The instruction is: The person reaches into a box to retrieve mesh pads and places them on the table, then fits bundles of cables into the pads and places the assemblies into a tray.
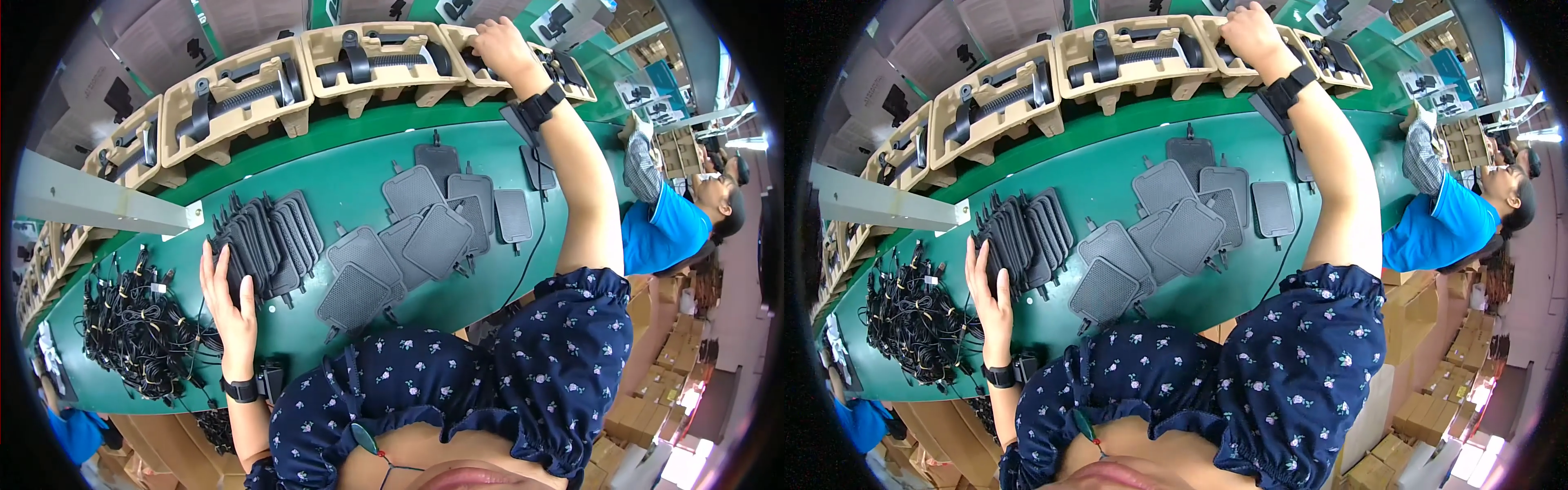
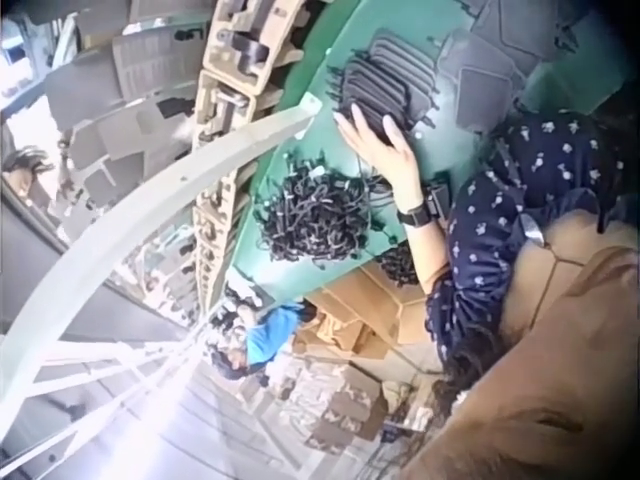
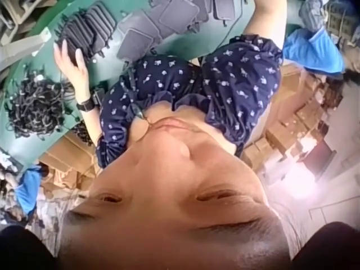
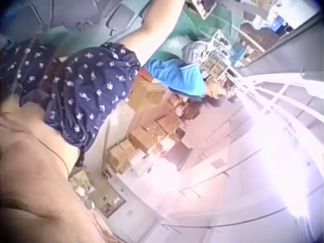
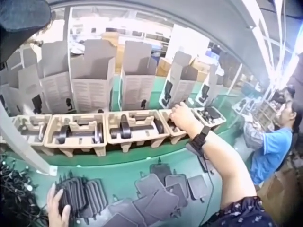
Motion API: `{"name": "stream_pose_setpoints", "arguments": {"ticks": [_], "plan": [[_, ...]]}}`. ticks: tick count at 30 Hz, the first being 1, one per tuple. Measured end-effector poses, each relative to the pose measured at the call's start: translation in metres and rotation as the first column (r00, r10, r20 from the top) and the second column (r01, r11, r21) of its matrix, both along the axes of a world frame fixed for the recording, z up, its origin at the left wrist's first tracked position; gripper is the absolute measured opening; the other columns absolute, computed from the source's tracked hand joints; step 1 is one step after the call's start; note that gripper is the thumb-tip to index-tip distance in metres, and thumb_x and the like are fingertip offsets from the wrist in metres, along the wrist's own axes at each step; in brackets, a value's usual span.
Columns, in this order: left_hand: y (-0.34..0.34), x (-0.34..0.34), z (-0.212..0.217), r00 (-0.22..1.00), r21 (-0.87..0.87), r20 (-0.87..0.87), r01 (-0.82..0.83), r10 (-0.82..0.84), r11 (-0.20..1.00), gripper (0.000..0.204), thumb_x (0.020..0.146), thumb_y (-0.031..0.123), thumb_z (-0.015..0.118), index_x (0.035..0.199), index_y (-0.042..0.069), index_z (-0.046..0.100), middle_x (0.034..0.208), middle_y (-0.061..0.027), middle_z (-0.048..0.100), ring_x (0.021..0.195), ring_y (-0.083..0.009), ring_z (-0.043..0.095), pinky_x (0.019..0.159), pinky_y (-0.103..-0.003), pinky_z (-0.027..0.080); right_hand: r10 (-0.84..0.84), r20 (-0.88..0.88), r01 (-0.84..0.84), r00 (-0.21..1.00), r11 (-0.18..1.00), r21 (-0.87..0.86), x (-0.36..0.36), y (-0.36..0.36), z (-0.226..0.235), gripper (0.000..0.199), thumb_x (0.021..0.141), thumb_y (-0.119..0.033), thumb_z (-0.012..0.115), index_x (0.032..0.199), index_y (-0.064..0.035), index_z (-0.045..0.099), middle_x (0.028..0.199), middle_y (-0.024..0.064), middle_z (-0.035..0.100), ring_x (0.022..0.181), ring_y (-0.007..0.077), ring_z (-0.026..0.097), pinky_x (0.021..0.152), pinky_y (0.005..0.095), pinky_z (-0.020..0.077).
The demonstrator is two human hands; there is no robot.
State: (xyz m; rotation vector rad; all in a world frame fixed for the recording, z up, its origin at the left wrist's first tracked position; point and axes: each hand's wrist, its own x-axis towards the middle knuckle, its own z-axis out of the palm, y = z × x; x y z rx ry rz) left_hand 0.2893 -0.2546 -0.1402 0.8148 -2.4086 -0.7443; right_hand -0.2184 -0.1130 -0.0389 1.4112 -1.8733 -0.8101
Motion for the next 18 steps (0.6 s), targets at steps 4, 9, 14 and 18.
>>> {"name": "stream_pose_setpoints", "arguments": {"ticks": [4,9,14,18], "plan": [[-0.001,0.002,-0.003,1.0,-0.009,0.006,-0.012,0.012,1.0,0.043,0.086,0.015,0.051,0.127,0.007,0.042,0.14,-0.014,0.029,0.128,-0.0317,0.026,0.105,-0.041,0.02,-0.096,0.162,0.108,0.982,0.992,-0.07,-0.007,-0.019,-0.014,0.021,0.079,-0.03,0.056,0.083,-0.0094,0.062,0.08,0.0067,0.063,0.081,0.0229,0.06,0.068,0.0357,0.044],[0.0,-0.005,-0.001,1.0,-0.009,-0.007,-0.004,0.004,1.0,0.043,0.085,0.014,0.051,0.127,0.007,0.042,0.14,-0.0142,0.029,0.128,-0.0315,0.027,0.105,-0.041,0.02,-0.137,0.59,0.499,0.796,0.701,-0.51,-0.034,-0.024,-0.057,0.045,0.087,-0.037,0.046,0.099,0.0052,0.038,0.084,0.0268,0.061,0.079,0.0407,0.06,0.07,0.0471,0.0471],[0.001,-0.003,0.0,0.999,0.009,-0.029,-0.023,0.023,1.0,0.042,0.086,0.014,0.05,0.127,0.006,0.043,0.139,-0.0144,0.03,0.128,-0.0315,0.028,0.105,-0.041,0.02,0.003,0.689,0.593,0.725,0.507,-0.625,-0.047,-0.038,-0.074,0.049,0.086,-0.037,0.047,0.101,0.0079,0.036,0.085,0.0316,0.059,0.087,0.044,0.057,0.077,0.0464,0.0462],[-0.001,-0.003,-0.001,0.999,0.009,-0.026,-0.029,0.029,1.0,0.042,0.086,0.015,0.05,0.127,0.006,0.043,0.139,-0.0144,0.029,0.128,-0.0317,0.028,0.105,-0.041,0.02,0.026,0.825,0.646,0.564,0.608,-0.461,-0.029,-0.029,-0.055,0.038,0.085,-0.032,0.052,0.099,0.0027,0.057,0.094,0.0265,0.06,0.094,0.0401,0.056,0.082,0.0408,0.0441]]}}
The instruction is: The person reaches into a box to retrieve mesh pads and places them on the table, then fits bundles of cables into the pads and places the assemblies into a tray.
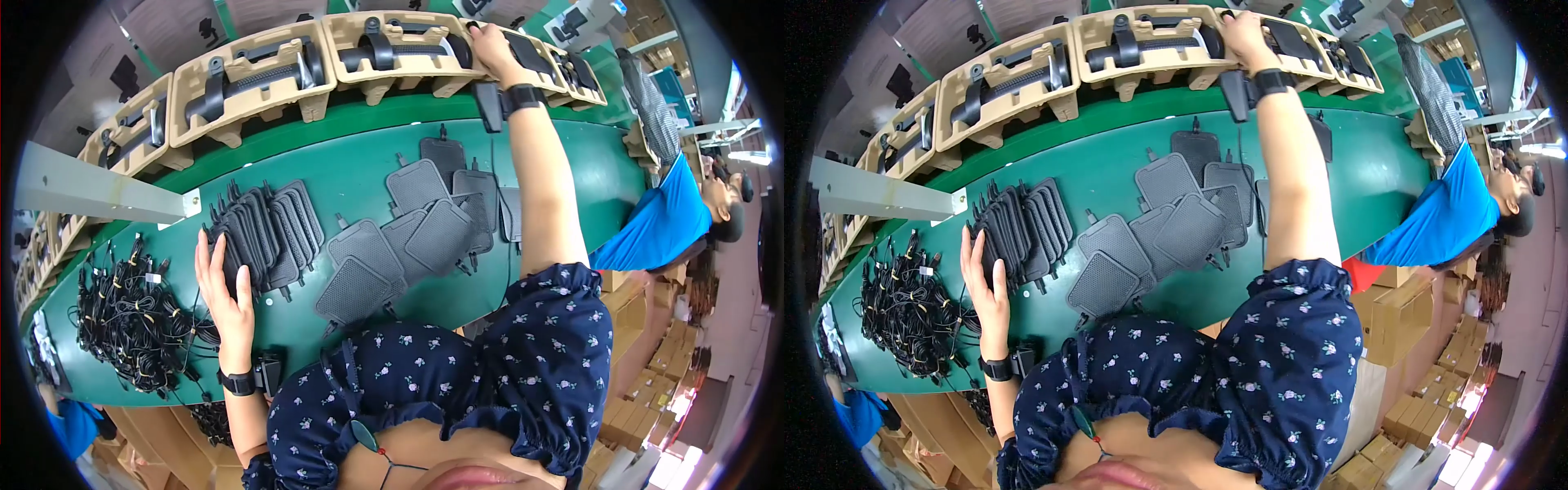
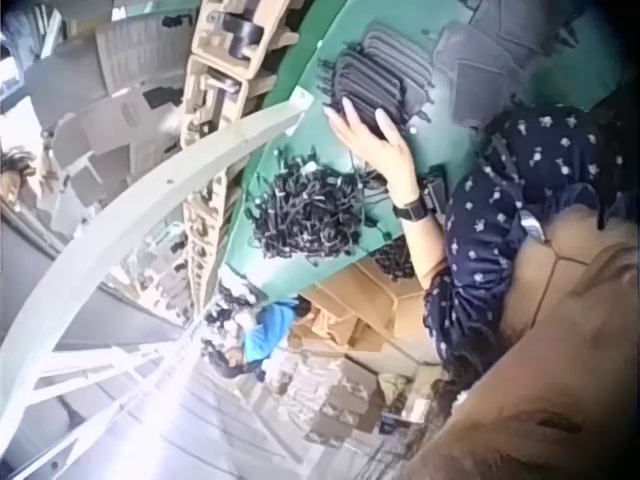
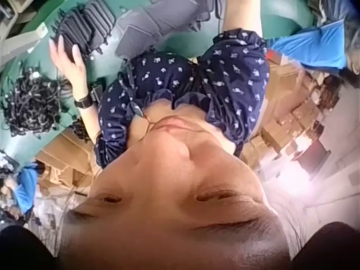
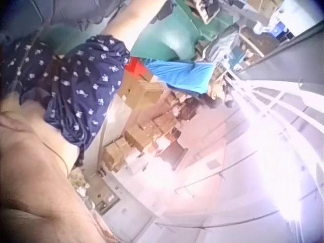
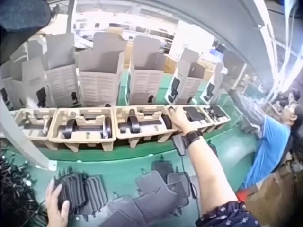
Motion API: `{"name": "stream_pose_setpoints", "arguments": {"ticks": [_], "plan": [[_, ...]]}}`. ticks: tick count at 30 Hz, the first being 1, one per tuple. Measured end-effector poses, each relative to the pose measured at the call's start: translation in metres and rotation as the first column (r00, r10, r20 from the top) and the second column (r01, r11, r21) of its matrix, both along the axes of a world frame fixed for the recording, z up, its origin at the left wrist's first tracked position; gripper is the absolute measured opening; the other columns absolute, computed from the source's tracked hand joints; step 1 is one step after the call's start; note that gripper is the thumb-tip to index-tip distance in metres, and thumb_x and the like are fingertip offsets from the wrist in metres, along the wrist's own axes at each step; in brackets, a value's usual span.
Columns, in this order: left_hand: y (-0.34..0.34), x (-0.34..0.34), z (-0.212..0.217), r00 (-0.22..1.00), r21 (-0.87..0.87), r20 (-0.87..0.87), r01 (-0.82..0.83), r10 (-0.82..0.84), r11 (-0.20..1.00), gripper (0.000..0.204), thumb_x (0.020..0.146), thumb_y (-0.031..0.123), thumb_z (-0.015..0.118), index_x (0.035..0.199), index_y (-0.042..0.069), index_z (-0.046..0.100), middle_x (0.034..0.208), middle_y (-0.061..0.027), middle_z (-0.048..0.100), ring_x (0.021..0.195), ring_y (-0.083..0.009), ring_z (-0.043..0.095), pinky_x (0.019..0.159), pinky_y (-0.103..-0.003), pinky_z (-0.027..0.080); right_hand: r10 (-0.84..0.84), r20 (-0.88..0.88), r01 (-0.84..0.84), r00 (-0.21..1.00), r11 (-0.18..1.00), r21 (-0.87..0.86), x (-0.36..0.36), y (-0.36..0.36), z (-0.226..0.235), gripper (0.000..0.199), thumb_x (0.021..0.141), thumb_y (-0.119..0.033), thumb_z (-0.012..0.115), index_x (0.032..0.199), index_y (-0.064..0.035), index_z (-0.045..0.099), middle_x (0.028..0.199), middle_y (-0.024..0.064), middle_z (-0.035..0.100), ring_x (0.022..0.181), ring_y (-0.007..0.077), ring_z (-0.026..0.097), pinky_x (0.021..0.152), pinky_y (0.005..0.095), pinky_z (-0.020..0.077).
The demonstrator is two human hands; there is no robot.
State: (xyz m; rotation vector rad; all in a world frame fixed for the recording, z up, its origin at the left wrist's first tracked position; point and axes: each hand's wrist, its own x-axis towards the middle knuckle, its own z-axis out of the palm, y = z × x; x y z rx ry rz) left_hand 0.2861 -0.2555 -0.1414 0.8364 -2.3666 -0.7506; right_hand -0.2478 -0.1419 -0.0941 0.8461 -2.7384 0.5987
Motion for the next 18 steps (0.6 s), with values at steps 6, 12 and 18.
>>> {"name": "stream_pose_setpoints", "arguments": {"ticks": [6,12,18], "plan": [[0.001,-0.001,0.001,1.0,-0.021,0.016,0.018,-0.018,1.0,0.043,0.086,0.016,0.051,0.127,0.007,0.043,0.14,-0.014,0.029,0.128,-0.0321,0.027,0.105,-0.041,0.02,0.001,-0.255,0.009,0.967,0.999,0.037,-0.026,0.021,-0.012,0.039,0.084,-0.035,0.053,0.104,-0.0012,0.049,0.094,0.0233,0.061,0.09,0.0392,0.057,0.078,0.0441,0.0446],[0.001,-0.001,0.0,1.0,-0.017,0.02,0.001,-0.001,1.0,0.043,0.085,0.014,0.051,0.127,0.007,0.043,0.14,-0.0147,0.029,0.128,-0.0322,0.027,0.105,-0.041,0.02,0.032,-0.518,0.095,0.855,0.971,0.217,0.012,0.015,0.007,0.034,0.082,-0.037,0.054,0.095,-0.0057,0.051,0.088,0.0196,0.062,0.084,0.0363,0.06,0.071,0.0461,0.046],[0.002,0.0,0.0,1.0,-0.038,0.022,0.006,-0.006,0.999,0.043,0.085,0.014,0.052,0.127,0.007,0.043,0.14,-0.0145,0.029,0.128,-0.0319,0.028,0.105,-0.041,0.021,-0.088,-0.402,0.154,0.911,0.979,0.134,-0.026,0.025,-0.013,0.028,0.08,-0.036,0.057,0.088,-0.0094,0.056,0.084,0.017,0.063,0.084,0.0346,0.06,0.072,0.0449,0.0466]]}}
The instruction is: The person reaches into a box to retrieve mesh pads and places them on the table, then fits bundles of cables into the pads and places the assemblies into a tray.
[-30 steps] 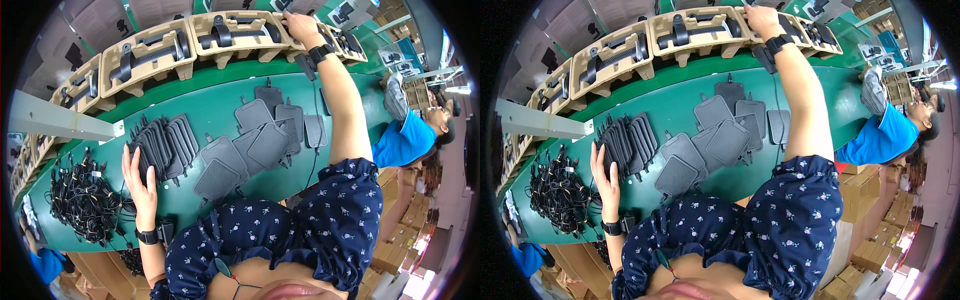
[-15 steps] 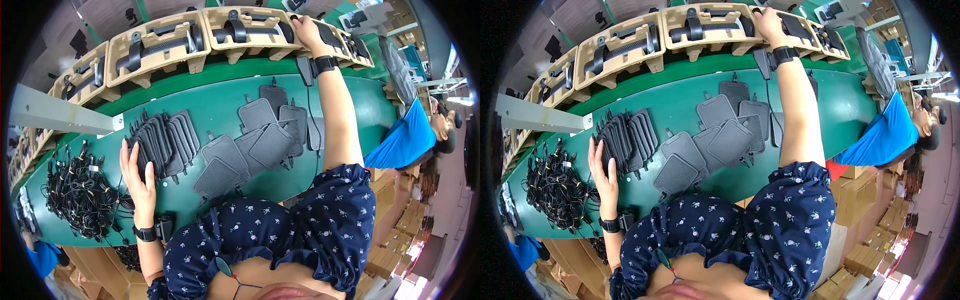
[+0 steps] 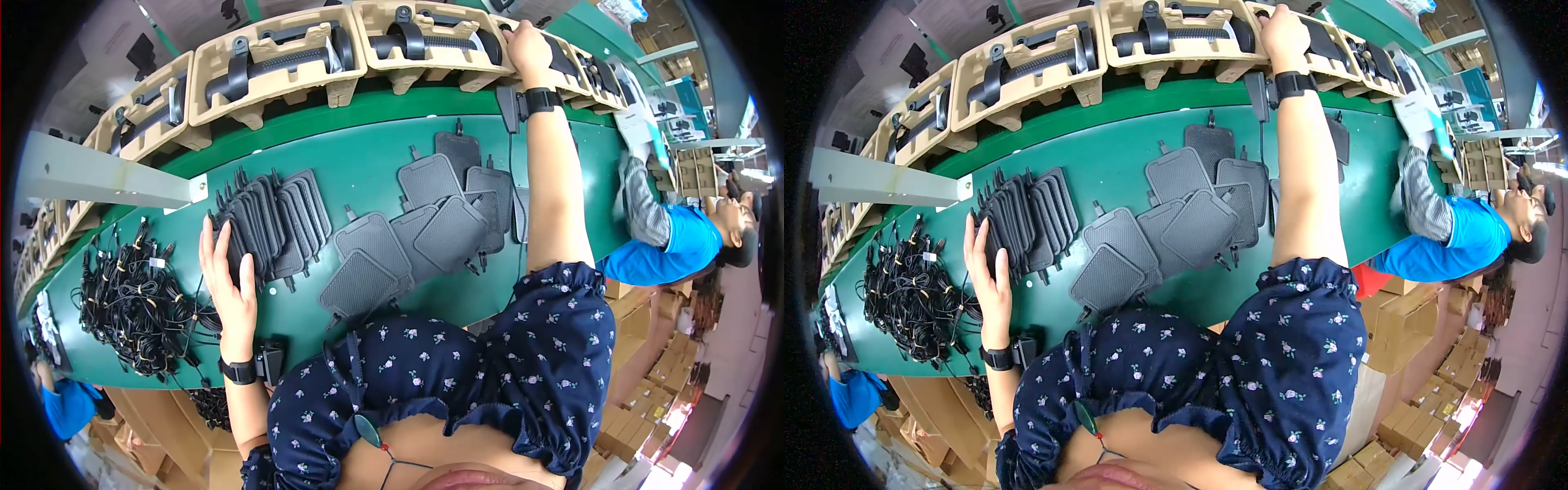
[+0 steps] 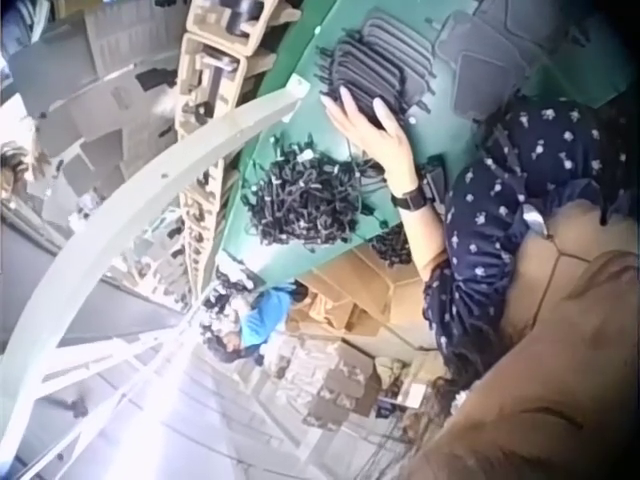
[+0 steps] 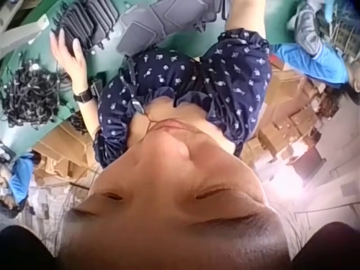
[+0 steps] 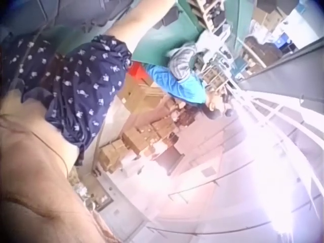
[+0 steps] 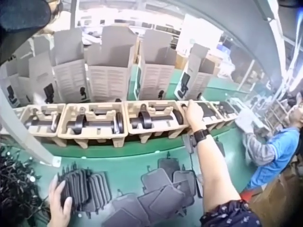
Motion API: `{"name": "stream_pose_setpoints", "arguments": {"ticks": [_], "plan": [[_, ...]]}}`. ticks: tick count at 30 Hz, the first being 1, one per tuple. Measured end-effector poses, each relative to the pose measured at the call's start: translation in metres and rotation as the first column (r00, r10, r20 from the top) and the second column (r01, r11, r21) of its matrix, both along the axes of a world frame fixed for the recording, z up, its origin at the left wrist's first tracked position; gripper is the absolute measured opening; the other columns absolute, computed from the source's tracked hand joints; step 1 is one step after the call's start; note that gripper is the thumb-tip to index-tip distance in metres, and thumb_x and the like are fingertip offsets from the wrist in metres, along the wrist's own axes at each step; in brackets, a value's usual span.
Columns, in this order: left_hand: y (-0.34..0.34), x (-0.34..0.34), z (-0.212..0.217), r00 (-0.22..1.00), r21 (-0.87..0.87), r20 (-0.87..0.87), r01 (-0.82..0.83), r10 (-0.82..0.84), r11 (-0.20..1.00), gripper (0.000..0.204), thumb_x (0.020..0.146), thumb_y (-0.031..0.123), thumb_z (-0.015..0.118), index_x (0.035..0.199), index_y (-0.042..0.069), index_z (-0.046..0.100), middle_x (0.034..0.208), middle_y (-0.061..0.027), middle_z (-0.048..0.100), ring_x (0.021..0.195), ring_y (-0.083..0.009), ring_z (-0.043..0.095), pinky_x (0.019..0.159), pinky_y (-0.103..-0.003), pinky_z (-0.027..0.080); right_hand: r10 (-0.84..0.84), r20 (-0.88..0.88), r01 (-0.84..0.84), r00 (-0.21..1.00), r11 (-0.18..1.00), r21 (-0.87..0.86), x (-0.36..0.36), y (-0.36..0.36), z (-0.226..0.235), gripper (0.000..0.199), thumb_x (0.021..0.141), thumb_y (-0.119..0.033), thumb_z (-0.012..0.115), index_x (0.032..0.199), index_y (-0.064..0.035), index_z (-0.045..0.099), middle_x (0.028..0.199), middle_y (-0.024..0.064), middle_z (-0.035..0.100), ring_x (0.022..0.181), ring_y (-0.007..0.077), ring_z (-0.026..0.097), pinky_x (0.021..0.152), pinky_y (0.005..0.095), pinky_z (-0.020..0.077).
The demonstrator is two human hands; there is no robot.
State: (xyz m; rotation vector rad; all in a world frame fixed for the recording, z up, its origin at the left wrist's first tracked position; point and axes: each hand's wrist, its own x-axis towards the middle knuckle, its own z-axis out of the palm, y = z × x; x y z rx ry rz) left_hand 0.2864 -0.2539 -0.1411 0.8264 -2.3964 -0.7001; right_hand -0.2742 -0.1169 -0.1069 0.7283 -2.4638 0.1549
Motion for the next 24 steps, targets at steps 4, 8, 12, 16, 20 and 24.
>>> {"name": "stream_pose_setpoints", "arguments": {"ticks": [4,8,12,16,20,24], "plan": [[-0.002,-0.002,-0.004,1.0,-0.009,-0.006,-0.004,0.004,1.0,0.043,0.085,0.014,0.052,0.127,0.007,0.043,0.14,-0.0138,0.03,0.128,-0.0316,0.028,0.105,-0.041,0.021,0.019,0.112,-0.031,0.994,0.994,0.102,-0.014,0.001,0.0,0.024,0.08,-0.031,0.056,0.089,-0.0082,0.056,0.087,0.0168,0.063,0.087,0.0341,0.059,0.074,0.0448,0.0468],[-0.003,-0.01,-0.002,0.998,-0.045,-0.051,0.035,-0.038,0.998,0.042,0.086,0.015,0.051,0.127,0.008,0.043,0.139,-0.0134,0.03,0.127,-0.0321,0.029,0.105,-0.041,0.022,0.089,0.031,-0.093,0.996,0.965,0.245,-0.045,0.027,-0.011,0.019,0.081,-0.022,0.05,0.093,-0.0093,0.058,0.096,0.0153,0.061,0.09,0.0322,0.059,0.074,0.0436,0.0469],[-0.004,0.004,-0.016,0.999,-0.057,-0.039,-0.025,0.023,0.998,0.043,0.086,0.016,0.052,0.127,0.007,0.043,0.139,-0.0136,0.03,0.127,-0.033,0.029,0.104,-0.041,0.023,0.226,-0.159,-0.183,0.961,0.952,0.247,0.105,0.007,0.022,0.021,0.081,-0.018,0.052,0.1,-0.0117,0.059,0.102,0.0079,0.057,0.099,0.0271,0.054,0.075,0.0395,0.0462],[-0.007,0.007,-0.02,0.999,-0.071,-0.035,-0.018,0.015,0.997,0.043,0.086,0.017,0.052,0.127,0.008,0.043,0.14,-0.0131,0.03,0.127,-0.0337,0.028,0.104,-0.041,0.023,0.758,0.49,-0.841,0.431,0.534,-0.085,0.206,0.026,0.033,0.049,0.071,-0.001,0.061,0.117,-0.0157,0.05,0.122,0.0077,0.047,0.11,0.0277,0.048,0.089,0.0347,0.0441],[-0.009,0.005,-0.02,0.999,-0.114,-0.048,-0.012,0.007,0.993,0.04,0.088,0.016,0.048,0.127,0.007,0.044,0.138,-0.0143,0.032,0.127,-0.0291,0.03,0.105,-0.038,0.021,0.547,0.625,-0.83,0.556,0.401,0.387,0.259,0.029,0.02,0.069,0.069,0.005,0.054,0.127,-0.0284,0.043,0.136,0.0049,0.036,0.103,0.0258,0.052,0.08,0.0347,0.0495],[-0.005,0.011,-0.018,0.999,-0.074,-0.04,-0.002,-0.001,0.997,0.041,0.088,0.017,0.049,0.128,0.008,0.043,0.139,-0.0147,0.031,0.127,-0.0295,0.029,0.105,-0.038,0.021,0.571,0.522,-0.766,0.633,0.368,0.527,0.261,0.024,0.002,0.073,0.066,0.0,0.061,0.129,-0.0288,0.04,0.118,0.0035,0.048,0.093,0.0233,0.054,0.073,0.0342,0.0502]]}}
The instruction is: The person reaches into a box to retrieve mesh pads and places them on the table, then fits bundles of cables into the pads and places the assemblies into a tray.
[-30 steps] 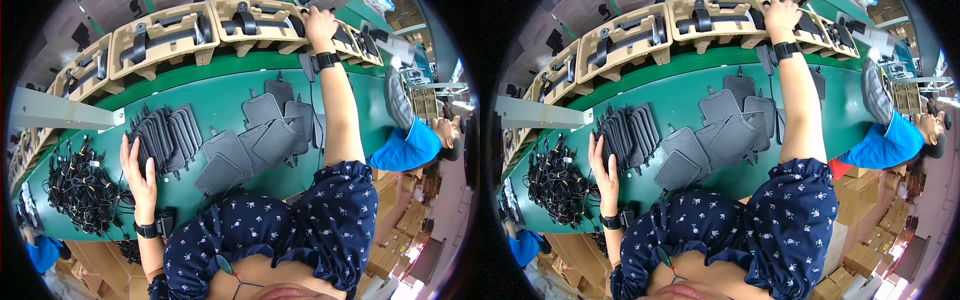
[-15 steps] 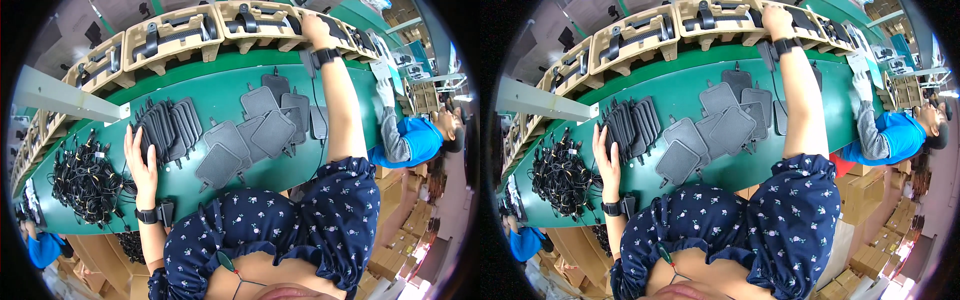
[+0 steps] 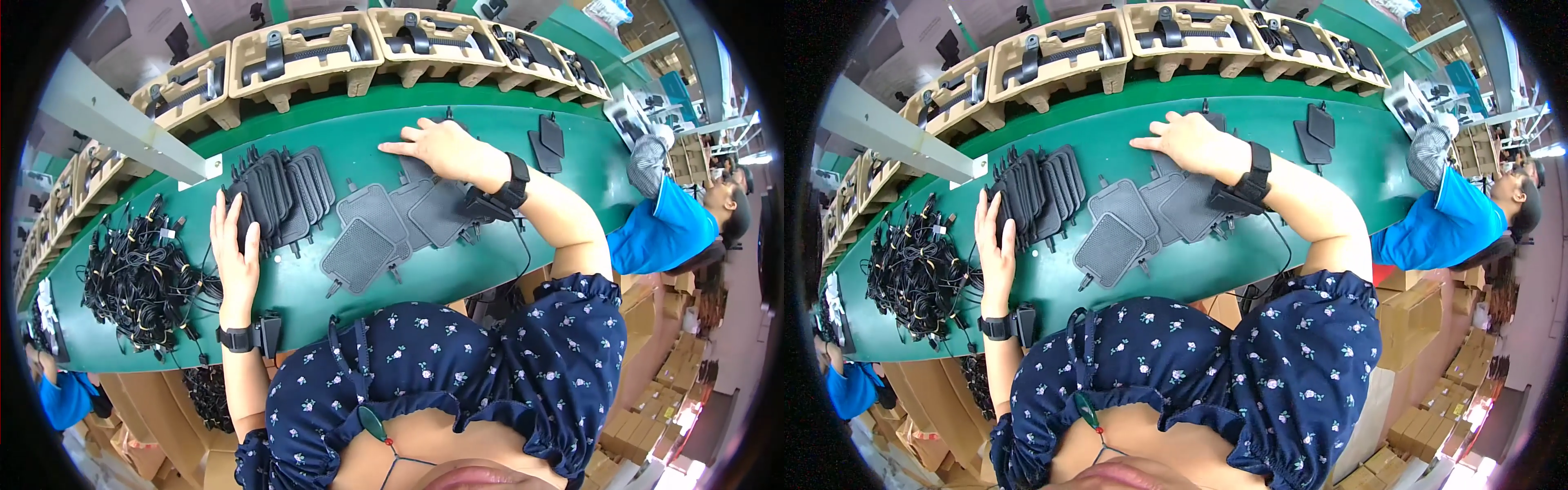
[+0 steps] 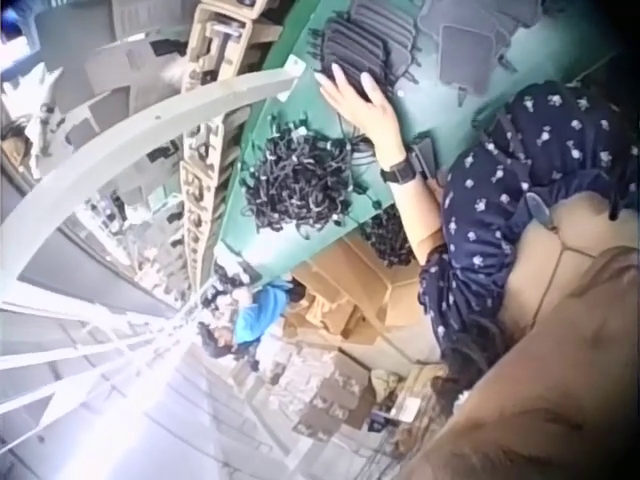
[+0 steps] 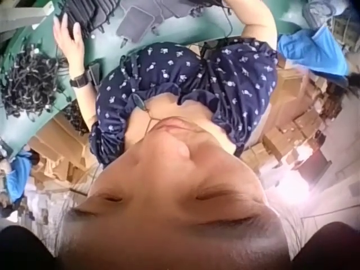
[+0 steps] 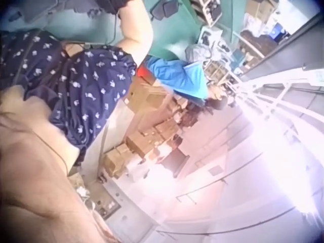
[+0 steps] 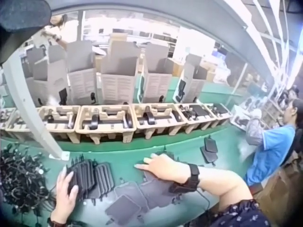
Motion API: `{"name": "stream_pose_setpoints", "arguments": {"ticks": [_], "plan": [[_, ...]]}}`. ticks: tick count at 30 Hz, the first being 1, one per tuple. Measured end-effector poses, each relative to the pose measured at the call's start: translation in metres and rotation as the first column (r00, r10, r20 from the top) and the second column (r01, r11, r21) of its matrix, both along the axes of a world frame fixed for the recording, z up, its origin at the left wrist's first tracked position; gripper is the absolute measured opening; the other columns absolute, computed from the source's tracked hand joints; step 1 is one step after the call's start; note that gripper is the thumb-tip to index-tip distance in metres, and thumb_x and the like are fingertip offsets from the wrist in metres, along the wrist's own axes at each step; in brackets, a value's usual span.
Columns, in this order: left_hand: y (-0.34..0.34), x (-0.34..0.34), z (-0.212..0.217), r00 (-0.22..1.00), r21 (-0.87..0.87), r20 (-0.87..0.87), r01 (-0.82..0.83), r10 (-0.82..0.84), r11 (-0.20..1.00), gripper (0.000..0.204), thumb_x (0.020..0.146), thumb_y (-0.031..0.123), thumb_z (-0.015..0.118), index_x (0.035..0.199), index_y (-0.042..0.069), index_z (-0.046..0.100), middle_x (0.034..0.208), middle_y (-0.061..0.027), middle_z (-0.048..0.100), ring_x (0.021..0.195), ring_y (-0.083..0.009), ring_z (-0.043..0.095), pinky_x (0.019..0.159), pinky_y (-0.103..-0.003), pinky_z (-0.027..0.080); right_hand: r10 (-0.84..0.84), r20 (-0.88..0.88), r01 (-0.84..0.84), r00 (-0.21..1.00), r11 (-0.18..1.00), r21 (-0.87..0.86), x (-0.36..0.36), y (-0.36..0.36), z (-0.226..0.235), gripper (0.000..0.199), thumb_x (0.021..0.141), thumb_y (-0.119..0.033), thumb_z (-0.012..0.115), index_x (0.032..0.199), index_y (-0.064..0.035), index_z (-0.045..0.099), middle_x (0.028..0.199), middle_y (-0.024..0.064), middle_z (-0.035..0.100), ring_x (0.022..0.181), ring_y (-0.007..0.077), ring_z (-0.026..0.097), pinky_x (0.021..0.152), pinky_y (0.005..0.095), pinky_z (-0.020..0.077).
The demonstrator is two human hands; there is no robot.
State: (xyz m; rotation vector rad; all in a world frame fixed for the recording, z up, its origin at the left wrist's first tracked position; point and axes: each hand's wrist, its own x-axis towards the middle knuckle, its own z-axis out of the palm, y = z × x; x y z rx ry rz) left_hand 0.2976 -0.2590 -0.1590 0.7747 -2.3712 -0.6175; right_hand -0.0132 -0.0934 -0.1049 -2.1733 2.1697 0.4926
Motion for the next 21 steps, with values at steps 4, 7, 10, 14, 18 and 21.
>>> {"name": "stream_pose_setpoints", "arguments": {"ticks": [4,7,10,14,18,21], "plan": [[0.01,0.007,0.006,0.998,0.127,-0.053,0.043,-0.037,0.991,0.042,0.088,0.018,0.05,0.129,0.01,0.042,0.141,-0.0151,0.027,0.128,-0.0298,0.028,0.105,-0.038,0.021,0.092,0.135,-0.085,0.987,0.995,-0.056,-0.02,-0.002,-0.004,0.059,0.06,-0.014,0.071,0.116,-0.0192,0.05,0.098,0.0047,0.055,0.088,0.0261,0.056,0.068,0.0358,0.0485],[0.015,0.01,0.009,0.998,0.123,-0.026,0.06,-0.057,0.991,0.045,0.086,0.017,0.053,0.129,0.009,0.042,0.142,-0.0163,0.024,0.129,-0.0313,0.026,0.105,-0.039,0.022,-0.006,0.276,-0.021,0.961,0.995,0.094,-0.023,-0.002,0.002,0.053,0.055,-0.024,0.077,0.102,-0.0115,0.055,0.095,0.008,0.058,0.092,0.0311,0.056,0.072,0.0419,0.0461],[0.017,0.011,0.006,0.998,0.105,-0.012,0.063,-0.062,0.992,0.048,0.083,0.016,0.057,0.128,0.008,0.042,0.142,-0.0175,0.023,0.129,-0.0327,0.025,0.105,-0.04,0.022,-0.097,0.35,0.051,0.932,0.989,0.138,-0.025,-0.002,0.02,0.043,0.058,-0.028,0.075,0.093,-0.0086,0.059,0.087,0.0117,0.06,0.086,0.0323,0.057,0.071,0.0413,0.0453],[0.015,0.01,0.004,0.998,0.085,-0.009,0.055,-0.054,0.995,0.047,0.084,0.015,0.057,0.128,0.008,0.043,0.141,-0.0176,0.024,0.129,-0.0328,0.026,0.105,-0.04,0.022,-0.102,0.433,0.196,0.896,0.965,-0.177,-0.05,0.003,0.059,0.028,0.073,-0.021,0.067,0.094,-0.0052,0.059,0.081,0.0134,0.062,0.074,0.0277,0.061,0.063,0.0375,0.0471],[0.017,0.013,0.005,0.999,0.078,-0.002,0.044,-0.044,0.996,0.047,0.084,0.014,0.056,0.128,0.008,0.042,0.141,-0.0176,0.024,0.129,-0.0326,0.026,0.105,-0.04,0.022,-0.235,0.825,0.773,0.514,0.543,-0.327,-0.087,-0.005,0.08,0.027,0.082,-0.023,0.063,0.095,-0.0007,0.055,0.076,0.0071,0.062,0.058,0.009,0.061,0.046,0.0194,0.0443],[0.018,0.009,0.008,0.999,0.06,0.007,0.04,-0.041,0.997,0.047,0.084,0.012,0.055,0.128,0.008,0.042,0.141,-0.0176,0.025,0.129,-0.0324,0.026,0.105,-0.039,0.022,0.0,0.918,0.861,0.397,0.346,-0.372,-0.158,-0.006,0.05,0.024,0.081,-0.02,0.065,0.093,-0.0014,0.056,0.07,0.0007,0.062,0.058,0.0067,0.059,0.045,0.017,0.0399]]}}
